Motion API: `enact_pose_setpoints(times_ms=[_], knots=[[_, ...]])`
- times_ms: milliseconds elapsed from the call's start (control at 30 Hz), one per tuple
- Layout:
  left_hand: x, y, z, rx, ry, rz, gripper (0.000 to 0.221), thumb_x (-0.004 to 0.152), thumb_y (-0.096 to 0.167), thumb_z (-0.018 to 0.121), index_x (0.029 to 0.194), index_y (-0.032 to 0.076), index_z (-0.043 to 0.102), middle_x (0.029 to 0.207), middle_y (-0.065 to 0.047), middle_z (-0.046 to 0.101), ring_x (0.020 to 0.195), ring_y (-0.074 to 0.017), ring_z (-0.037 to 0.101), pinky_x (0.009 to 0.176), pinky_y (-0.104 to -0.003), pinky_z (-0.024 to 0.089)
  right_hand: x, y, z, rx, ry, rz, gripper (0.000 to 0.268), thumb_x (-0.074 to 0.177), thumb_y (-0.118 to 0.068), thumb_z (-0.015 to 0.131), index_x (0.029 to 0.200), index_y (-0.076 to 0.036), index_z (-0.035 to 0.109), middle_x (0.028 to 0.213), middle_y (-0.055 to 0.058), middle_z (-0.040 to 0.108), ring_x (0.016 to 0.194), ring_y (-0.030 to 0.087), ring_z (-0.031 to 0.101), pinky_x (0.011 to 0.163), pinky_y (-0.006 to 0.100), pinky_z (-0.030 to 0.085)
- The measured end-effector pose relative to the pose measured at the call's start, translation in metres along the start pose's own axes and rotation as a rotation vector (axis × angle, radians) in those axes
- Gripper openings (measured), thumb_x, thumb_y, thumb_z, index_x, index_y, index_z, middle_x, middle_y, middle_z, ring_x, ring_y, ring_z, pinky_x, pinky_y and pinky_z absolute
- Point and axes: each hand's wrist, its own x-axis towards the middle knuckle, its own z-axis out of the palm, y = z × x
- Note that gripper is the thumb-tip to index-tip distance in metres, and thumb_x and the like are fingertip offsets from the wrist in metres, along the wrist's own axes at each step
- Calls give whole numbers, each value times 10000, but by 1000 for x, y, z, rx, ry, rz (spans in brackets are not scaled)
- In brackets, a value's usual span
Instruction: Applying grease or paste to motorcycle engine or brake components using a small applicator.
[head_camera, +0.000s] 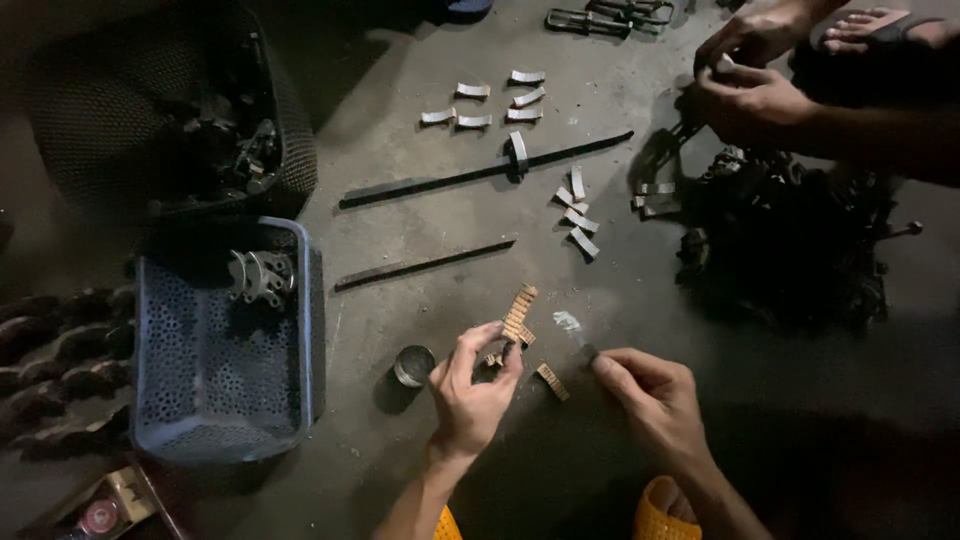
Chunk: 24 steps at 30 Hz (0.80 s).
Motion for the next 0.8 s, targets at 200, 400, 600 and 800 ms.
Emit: enact_pose_setpoints(times_ms=[200, 400, 600, 800], knots=[[-5, 20, 7, -194, 4, -68, 287, 843, -11, 818, 1047, -1, 618, 1104, -148, 777, 971, -230, 798, 858, -319, 633, 10, 15, 13, 82, -200, 24, 245, 930, -172, 697, 918, 47, 805, 695, 14, 720, 614, 71, 587, 554, 242, 463], [-21, 12, 12, -269, 33, -61, 271, 858, -21, 816, 1050, -12, 626, 1086, -164, 766, 974, -244, 778, 892, -326, 618, 25, 11, 5, -193, -86, -118, 225, 917, -179, 690, 967, 10, 802, 752, 13, 788, 644, 81, 703, 564, 250, 552], [-10, 18, 7, -94, 46, 1, 314, 836, -8, 837, 1054, -11, 611, 1109, -183, 761, 965, -264, 791, 840, -337, 635, 0, -9, 3, -418, 29, -462, 166, 889, -112, 699, 969, 0, 792, 649, 71, 751, 473, 132, 660, 396, 265, 467], [-11, 24, 6, -124, -11, 108, 302, 853, -33, 814, 1007, -7, 556, 1095, -191, 720, 975, -305, 765, 850, -369, 635, -1, -20, 17, -439, 120, -432, 156, 879, -103, 734, 959, 18, 792, 702, 110, 763, 502, 135, 673, 459, 281, 511]])
